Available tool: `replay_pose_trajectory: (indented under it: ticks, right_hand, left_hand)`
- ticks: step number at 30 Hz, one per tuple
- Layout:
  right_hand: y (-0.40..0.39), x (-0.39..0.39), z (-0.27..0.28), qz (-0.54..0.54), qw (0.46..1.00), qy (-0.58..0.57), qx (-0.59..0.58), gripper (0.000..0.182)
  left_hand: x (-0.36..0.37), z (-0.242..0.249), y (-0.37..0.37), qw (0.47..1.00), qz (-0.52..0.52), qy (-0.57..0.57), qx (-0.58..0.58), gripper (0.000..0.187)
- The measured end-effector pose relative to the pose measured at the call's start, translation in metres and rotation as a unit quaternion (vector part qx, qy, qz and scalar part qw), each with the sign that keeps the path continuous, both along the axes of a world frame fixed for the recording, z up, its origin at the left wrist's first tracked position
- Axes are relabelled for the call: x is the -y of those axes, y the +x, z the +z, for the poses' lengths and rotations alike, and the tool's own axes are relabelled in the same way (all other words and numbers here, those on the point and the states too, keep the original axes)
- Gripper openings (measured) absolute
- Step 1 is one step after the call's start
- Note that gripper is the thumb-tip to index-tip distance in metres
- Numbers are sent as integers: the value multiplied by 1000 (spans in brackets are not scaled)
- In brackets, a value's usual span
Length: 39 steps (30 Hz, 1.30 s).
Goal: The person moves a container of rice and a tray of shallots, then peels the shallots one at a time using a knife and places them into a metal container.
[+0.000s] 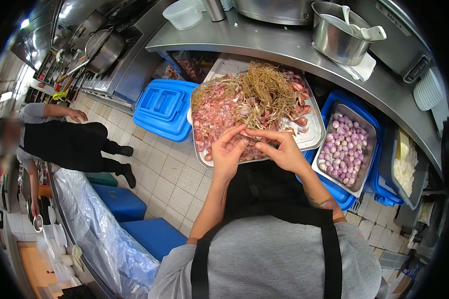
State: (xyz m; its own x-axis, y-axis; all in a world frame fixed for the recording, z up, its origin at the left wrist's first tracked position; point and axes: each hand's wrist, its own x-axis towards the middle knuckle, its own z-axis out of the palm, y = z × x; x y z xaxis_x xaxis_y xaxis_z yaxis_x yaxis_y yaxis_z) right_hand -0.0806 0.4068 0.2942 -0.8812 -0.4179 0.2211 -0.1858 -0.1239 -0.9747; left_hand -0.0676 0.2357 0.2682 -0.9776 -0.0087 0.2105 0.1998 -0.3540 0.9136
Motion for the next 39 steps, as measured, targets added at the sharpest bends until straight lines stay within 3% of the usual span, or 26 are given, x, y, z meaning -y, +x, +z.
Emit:
replay_pose_trajectory:
  ticks: [3, 6, 12, 15, 18, 21, 24, 39]
  right_hand:
    - [-2, 1, -6, -22, 997, 26, -69, 29]
    - [-2, 2, -4, -21, 998, 32, -42, 26]
    - [-11, -2, -17, 67, 970, -109, 207, 25]
    - [-12, 5, -19, -3, 968, -138, 208, 25]
    - [-22, 0, -31, -80, 975, -117, 171, 26]
    - [-23, -4, -33, -121, 990, 10, 75, 28]
    - [-9, -2, -11, -68, 996, 38, -31, 31]
    - [-3, 2, -6, -16, 998, 24, -48, 31]
  left_hand:
    - [0, -2, 1, 1000, -10, -3, 21, 33]
    - [0, -3, 1, 1000, -8, 13, 9, 32]
    - [-3, -13, 0, 999, 9, 21, -27, 33]
    - [-6, -13, -1, 999, 9, 41, -13, 36]
    - [-8, -8, 0, 997, 6, 72, -6, 37]
    - [-6, -9, -1, 996, 7, 88, -7, 35]
    - [-2, -16, -4, 995, 16, 100, 4, 33]
    - [0, -6, -2, 999, 20, 26, 5, 30]
